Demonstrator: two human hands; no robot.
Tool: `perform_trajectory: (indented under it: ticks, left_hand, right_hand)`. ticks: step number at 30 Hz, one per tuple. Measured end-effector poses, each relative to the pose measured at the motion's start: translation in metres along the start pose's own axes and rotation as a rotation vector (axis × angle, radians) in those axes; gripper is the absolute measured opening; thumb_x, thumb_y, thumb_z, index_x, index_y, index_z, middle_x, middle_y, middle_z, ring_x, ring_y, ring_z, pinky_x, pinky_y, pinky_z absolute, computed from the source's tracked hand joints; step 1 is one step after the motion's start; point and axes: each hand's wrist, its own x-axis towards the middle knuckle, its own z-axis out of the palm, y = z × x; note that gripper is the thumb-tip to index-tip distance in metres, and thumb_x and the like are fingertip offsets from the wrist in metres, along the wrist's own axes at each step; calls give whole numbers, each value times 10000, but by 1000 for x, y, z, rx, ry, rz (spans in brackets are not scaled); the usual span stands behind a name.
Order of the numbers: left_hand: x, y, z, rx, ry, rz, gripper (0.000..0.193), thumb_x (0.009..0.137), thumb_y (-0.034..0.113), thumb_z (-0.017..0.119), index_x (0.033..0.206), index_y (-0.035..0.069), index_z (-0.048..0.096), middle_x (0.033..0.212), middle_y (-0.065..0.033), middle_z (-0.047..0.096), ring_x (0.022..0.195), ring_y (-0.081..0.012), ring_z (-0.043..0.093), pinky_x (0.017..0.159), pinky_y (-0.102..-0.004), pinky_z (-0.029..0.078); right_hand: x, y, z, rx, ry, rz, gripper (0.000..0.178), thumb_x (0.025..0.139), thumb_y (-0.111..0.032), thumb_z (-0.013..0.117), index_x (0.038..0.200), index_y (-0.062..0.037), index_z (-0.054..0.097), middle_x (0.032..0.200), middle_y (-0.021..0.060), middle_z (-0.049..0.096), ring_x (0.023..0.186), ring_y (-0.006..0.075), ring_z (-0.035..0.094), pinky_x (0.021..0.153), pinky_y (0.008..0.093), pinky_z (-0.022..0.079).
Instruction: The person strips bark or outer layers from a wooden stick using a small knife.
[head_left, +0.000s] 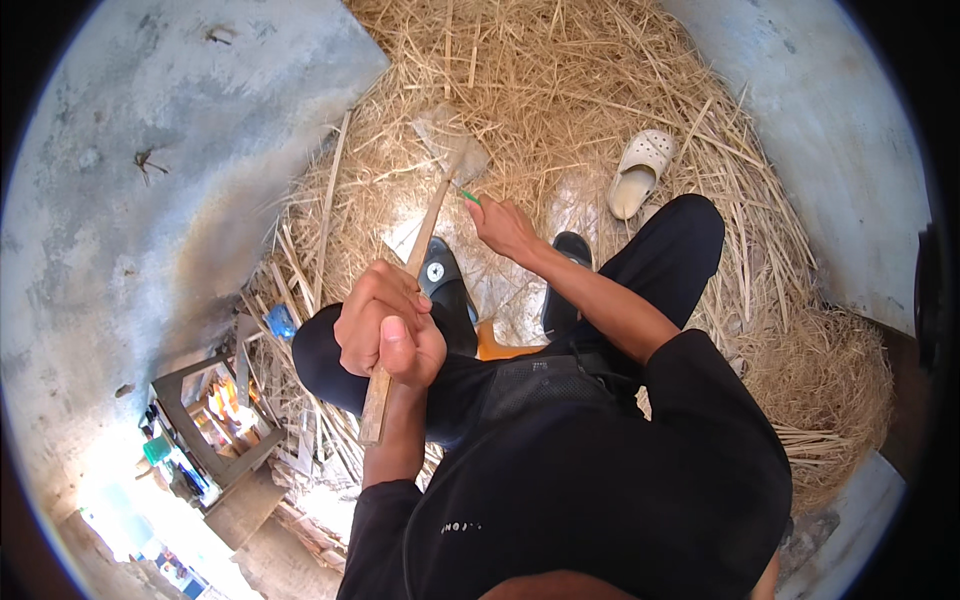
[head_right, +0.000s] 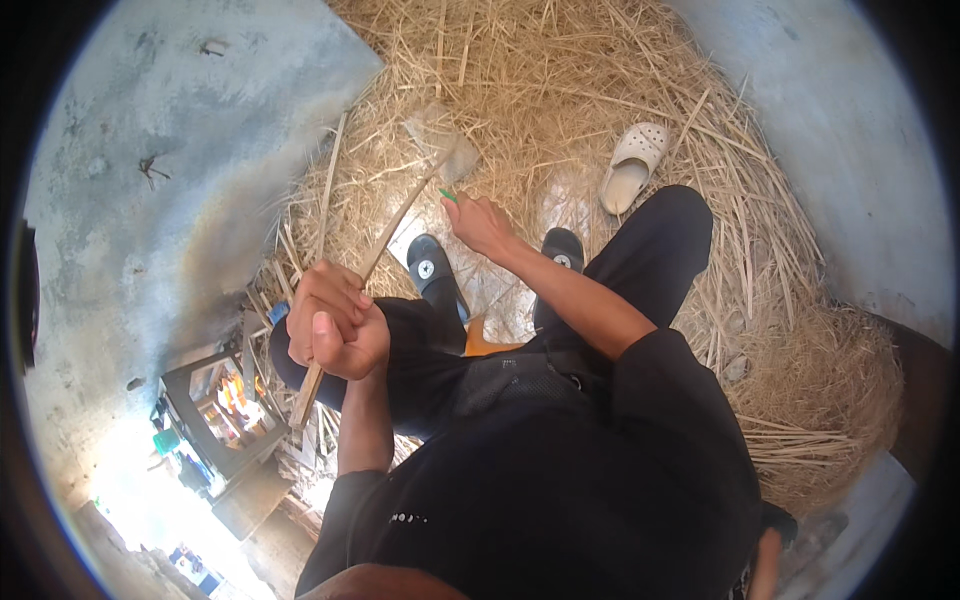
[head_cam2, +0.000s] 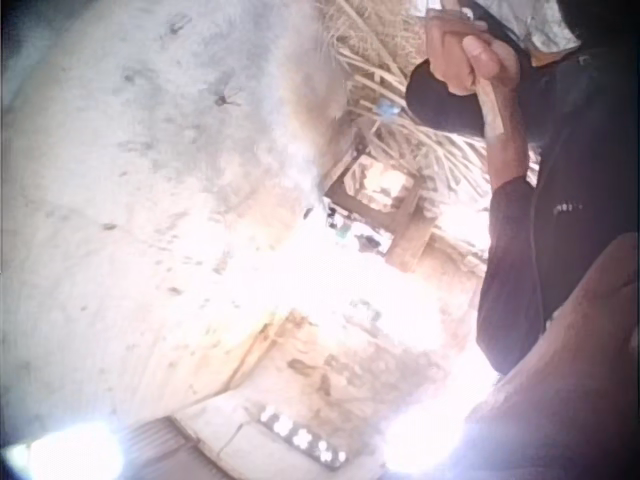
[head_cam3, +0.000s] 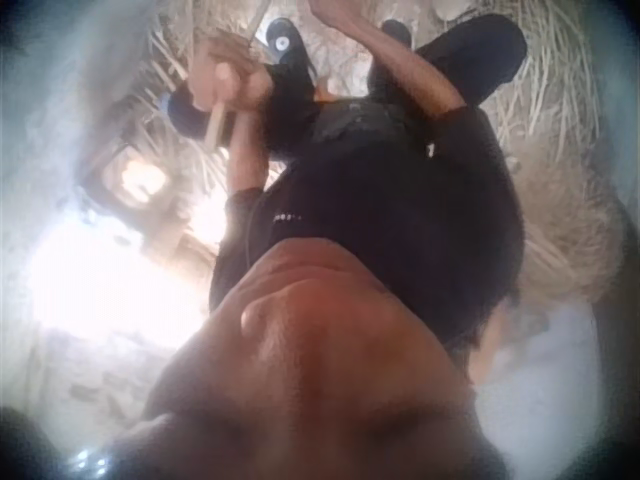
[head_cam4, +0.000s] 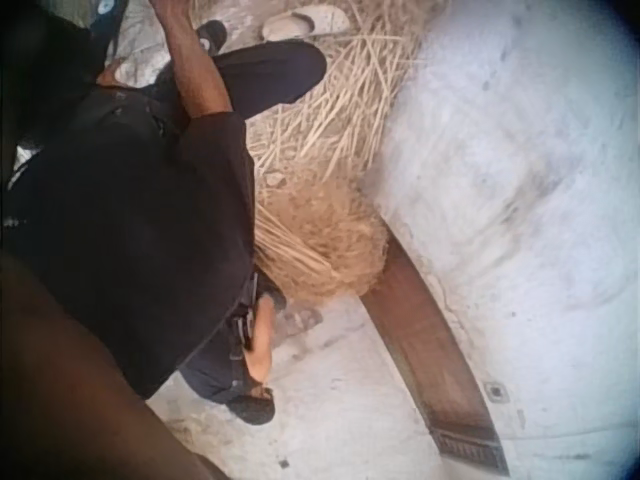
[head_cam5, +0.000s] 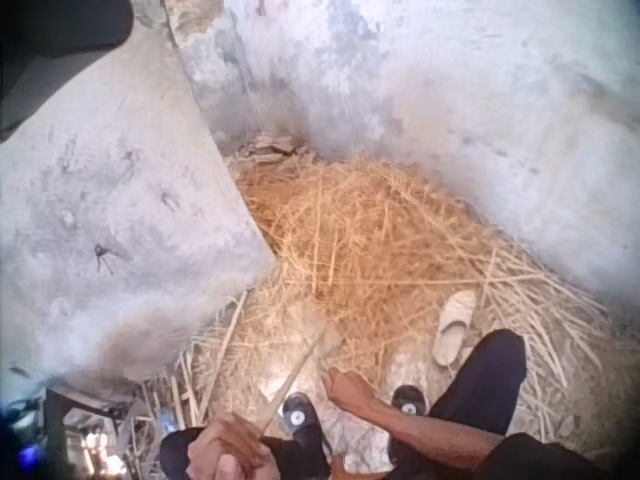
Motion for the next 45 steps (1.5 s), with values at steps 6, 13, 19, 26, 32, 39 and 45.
perform_trajectory:
  ticks: [6,13,19,26,32,39,45]
  left_hand:
    - [3,-4,-10,-29,72,-26,383,831,158,480,487,51,351,478,-68,366,414,-134,343,404,-255,309]
    - [0,-1,-3,-32,-13,-17,353,814,160,495,506,41,368,473,-62,382,404,-137,349,409,-267,314]
    - [8,-8,-15,-19,85,-14,351,820,159,475,503,52,367,480,-63,367,417,-140,348,421,-265,321]
    - [6,-3,-20,-23,129,-68,351,820,166,450,499,84,335,495,-66,348,444,-140,338,430,-256,316]
    - [8,-8,-16,-20,117,-50,350,815,164,452,497,102,320,485,-57,344,439,-138,336,445,-265,326]
    - [8,-4,-30,-149,0,-137,194,815,158,511,700,79,377,534,-64,385,453,-141,371,464,-268,343]
    - [30,1,-29,-107,-1,-263,269,774,144,489,963,120,300,673,-104,393,562,-170,422,501,-279,365]
  right_hand:
    - [-22,-34,-17,168,-41,-71,415,997,-340,443,884,27,601,708,313,588,682,505,578,634,559,443]
    - [10,28,17,-116,-40,61,484,1008,-385,390,935,36,616,747,319,601,735,489,606,677,552,455]
    - [7,-25,-20,122,-83,-66,468,1005,-374,416,883,33,614,744,302,605,732,452,623,667,525,460]
    - [-20,-38,-1,77,-114,-93,430,1002,-359,431,904,23,603,736,287,615,687,460,623,656,516,476]
    - [31,36,41,-45,-20,27,529,1001,-472,383,960,12,594,775,258,637,660,410,627,553,473,496]
    - [22,-23,-16,1065,-621,392,476,1014,-532,307,960,-88,470,560,-43,318,438,83,265,410,251,242]
    - [-13,-67,-55,415,-44,-328,341,1007,-384,438,966,-51,498,533,97,448,441,277,441,429,391,336]
